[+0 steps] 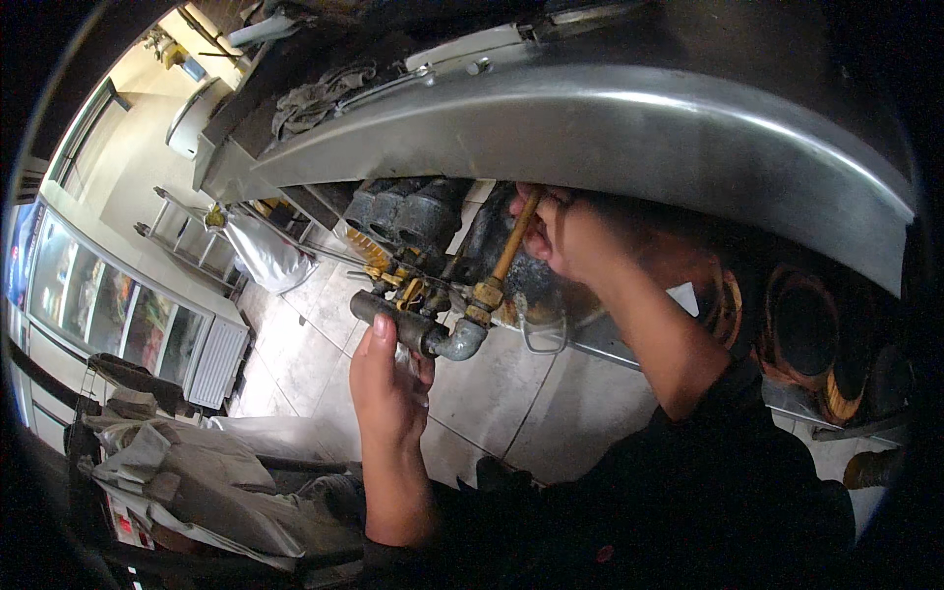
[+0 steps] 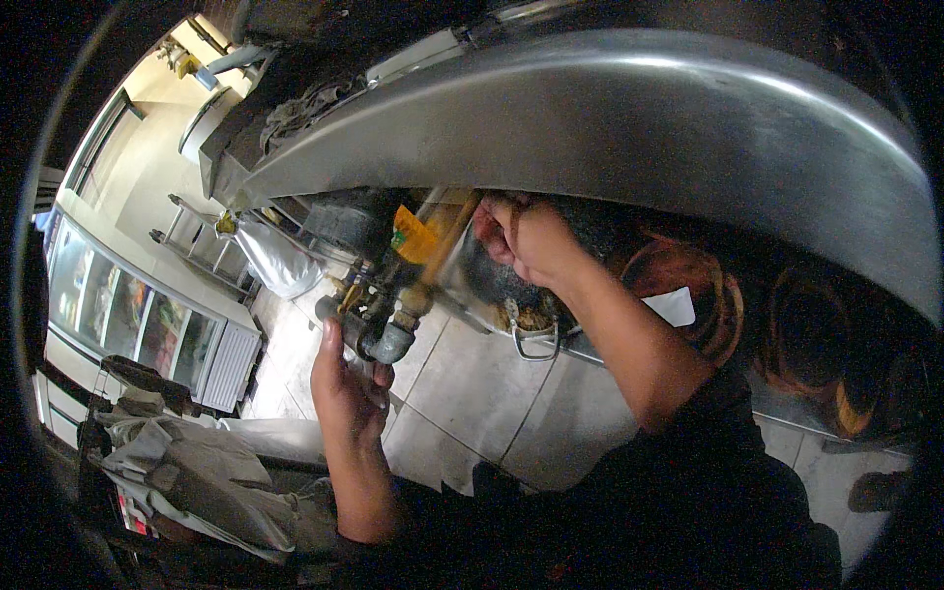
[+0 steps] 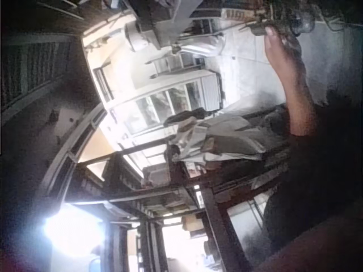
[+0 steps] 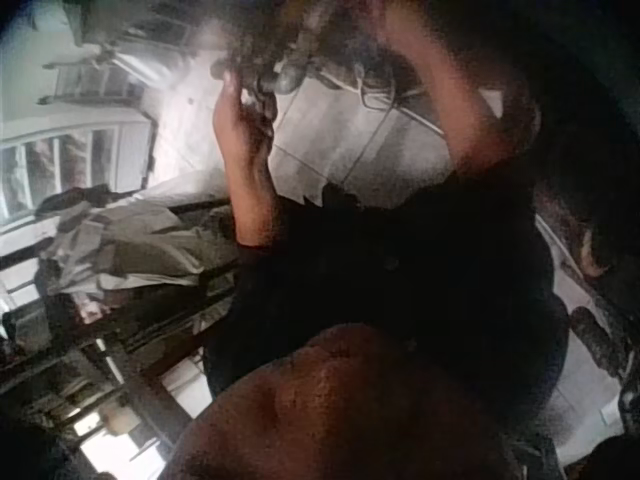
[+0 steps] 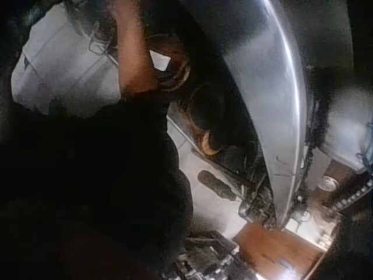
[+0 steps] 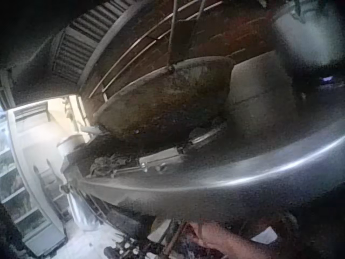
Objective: The person is crouched under a commercial kitchen appliance, using a screwdriver to adjust a brass valve on a gas pipe. They repeatedly wipe the valve and surrounding area with a white cloth while making adjustments.
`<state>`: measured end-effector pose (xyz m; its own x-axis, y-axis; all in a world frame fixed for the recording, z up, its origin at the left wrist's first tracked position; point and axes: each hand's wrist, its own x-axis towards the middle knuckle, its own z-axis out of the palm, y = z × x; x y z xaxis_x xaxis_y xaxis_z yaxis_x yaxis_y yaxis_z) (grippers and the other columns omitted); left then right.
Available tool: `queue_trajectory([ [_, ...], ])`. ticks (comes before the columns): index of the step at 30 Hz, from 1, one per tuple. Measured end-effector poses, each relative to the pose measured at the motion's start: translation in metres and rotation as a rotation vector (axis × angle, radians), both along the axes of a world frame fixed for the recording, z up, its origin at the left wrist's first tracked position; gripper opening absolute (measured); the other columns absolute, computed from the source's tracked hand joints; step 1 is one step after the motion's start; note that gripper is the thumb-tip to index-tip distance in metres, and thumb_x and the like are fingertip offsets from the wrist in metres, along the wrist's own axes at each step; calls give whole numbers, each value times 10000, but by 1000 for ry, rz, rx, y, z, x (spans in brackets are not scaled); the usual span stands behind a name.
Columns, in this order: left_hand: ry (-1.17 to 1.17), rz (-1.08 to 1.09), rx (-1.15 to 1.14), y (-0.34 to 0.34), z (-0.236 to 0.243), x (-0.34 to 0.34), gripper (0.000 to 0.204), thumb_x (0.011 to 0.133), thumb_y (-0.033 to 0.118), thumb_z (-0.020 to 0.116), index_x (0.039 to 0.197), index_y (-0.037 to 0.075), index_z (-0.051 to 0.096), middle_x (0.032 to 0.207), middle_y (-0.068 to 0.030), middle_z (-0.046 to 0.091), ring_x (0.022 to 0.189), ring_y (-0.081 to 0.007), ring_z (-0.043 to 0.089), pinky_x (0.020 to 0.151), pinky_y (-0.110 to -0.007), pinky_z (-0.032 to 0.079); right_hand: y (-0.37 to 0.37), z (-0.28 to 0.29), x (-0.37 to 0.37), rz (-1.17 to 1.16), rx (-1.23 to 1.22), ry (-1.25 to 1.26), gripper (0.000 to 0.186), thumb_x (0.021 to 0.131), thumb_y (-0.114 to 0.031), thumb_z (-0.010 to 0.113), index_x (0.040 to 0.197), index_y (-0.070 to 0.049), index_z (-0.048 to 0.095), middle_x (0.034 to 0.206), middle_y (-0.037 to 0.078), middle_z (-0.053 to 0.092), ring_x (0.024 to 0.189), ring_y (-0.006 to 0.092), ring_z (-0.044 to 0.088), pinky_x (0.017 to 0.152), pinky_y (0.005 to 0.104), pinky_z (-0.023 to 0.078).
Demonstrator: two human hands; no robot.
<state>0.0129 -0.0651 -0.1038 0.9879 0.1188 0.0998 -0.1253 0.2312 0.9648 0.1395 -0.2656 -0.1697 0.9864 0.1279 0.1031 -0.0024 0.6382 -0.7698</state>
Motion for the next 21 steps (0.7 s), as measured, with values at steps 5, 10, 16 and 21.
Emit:
queue_trajectory([
  [5,-18,29,-6,-5,0,2,394,883,395,496,957,10,535,773,-57,555,571,-100,474,461,-203,355,9,19,-12,-25,257,-11,197,898,-273,482,830,-106,558,709,2,520,554,117,448,453,251,353],
  [10,-3,43,-8,-5,-1,4,426,871,410,508,1014,9,528,830,-59,580,629,-102,521,466,-205,369,23,18,-4,-29,420,124,290,889,-401,470,894,-117,526,801,21,552,694,142,515,576,282,391],
  [16,-6,42,-4,-5,-3,5,425,889,401,470,1104,35,486,916,-77,592,667,-112,555,447,-202,389,32,12,3,10,374,-98,241,873,-326,499,804,-96,529,692,15,489,622,132,486,573,214,414],
  [21,-24,26,-29,-2,-7,6,407,930,378,390,1154,45,448,939,-115,612,650,-133,595,397,-195,411,33,35,-13,-12,434,-12,283,866,-350,512,831,-69,510,730,37,498,653,141,497,607,241,448],
])
